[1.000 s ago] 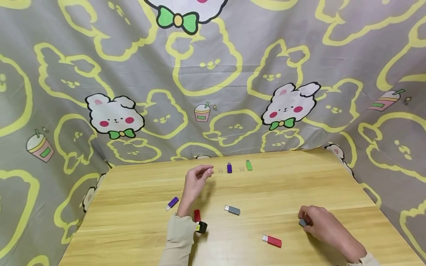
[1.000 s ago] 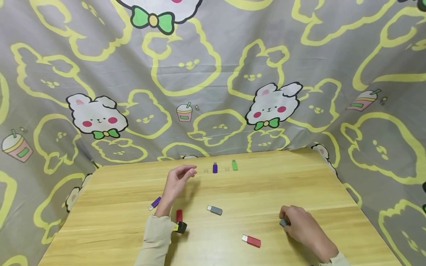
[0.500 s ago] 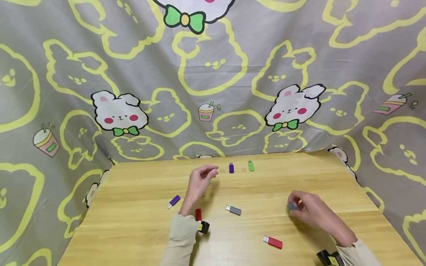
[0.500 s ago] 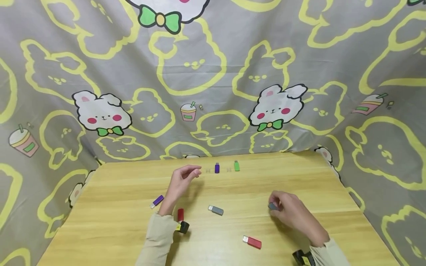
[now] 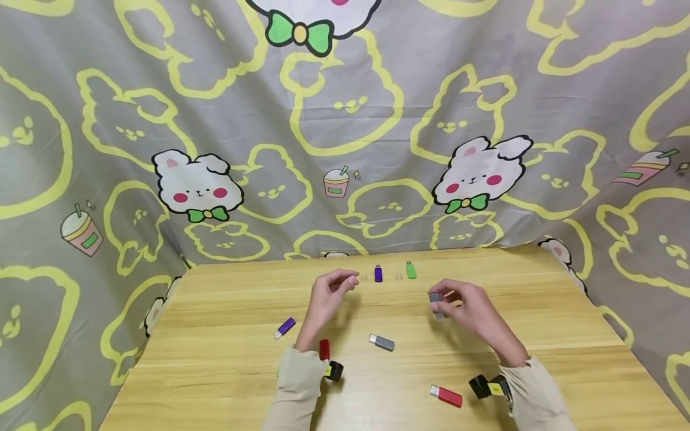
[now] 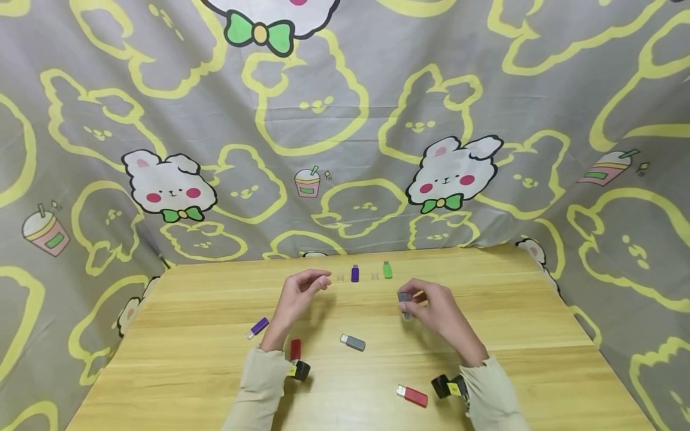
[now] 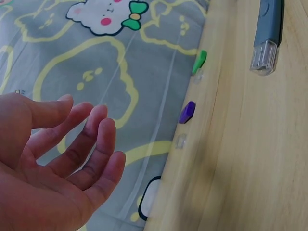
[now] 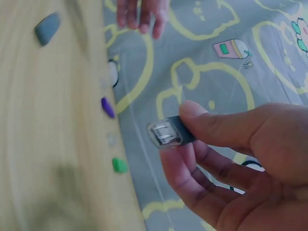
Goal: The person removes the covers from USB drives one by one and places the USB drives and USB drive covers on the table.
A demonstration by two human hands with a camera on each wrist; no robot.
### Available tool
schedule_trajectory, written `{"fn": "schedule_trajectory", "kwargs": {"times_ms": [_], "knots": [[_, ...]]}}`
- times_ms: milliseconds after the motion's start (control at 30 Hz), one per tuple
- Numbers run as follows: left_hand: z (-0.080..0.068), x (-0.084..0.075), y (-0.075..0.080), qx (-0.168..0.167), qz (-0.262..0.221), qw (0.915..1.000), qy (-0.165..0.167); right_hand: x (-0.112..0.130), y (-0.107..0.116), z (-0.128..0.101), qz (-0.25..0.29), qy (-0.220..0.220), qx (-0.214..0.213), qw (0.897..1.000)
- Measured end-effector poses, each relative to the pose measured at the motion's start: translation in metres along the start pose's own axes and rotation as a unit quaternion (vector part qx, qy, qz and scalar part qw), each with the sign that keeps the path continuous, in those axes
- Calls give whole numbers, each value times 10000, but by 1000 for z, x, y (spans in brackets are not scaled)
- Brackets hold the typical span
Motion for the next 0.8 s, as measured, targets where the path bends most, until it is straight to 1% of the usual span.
{"fn": "schedule_trajectory", "kwargs": {"times_ms": [133, 200, 300, 433, 467, 667, 733, 800], "knots": [[0, 1, -3, 150, -84, 9998, -59, 8, -9, 14, 609, -106, -286, 9977], [0, 0, -4, 211, -135, 9996, -87, 12, -15, 21, 1033, -125, -415, 9937], [1, -4, -6, 290, -161, 9994, -87, 15, -23, 32, 1503, -117, -669, 9863], [0, -6, -6, 288, -127, 9994, -137, 19, -36, 42, 2006, -180, -899, 9754], [0, -7, -6, 283, -124, 9994, -162, 20, -39, 44, 2175, -205, -942, 9713], [0, -9, -8, 432, -448, 9979, -185, 21, -57, 52, 3187, -472, -1150, 9397], [-1, -11, -8, 500, -472, 9975, -165, 20, -61, 53, 3290, -544, -1199, 9351], [-1, -12, -8, 530, -442, 9975, -142, 20, -65, 54, 3270, -578, -1214, 9354]]}}
Point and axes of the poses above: each hand's wrist, its own z-axis towards the middle knuckle, its own y-axis out of the back of the hand, x = y × z, the point moved 3 cm from there along z, towards the middle knuckle, and after that the axes turned 14 degrees about z, right-handed, at the moved point
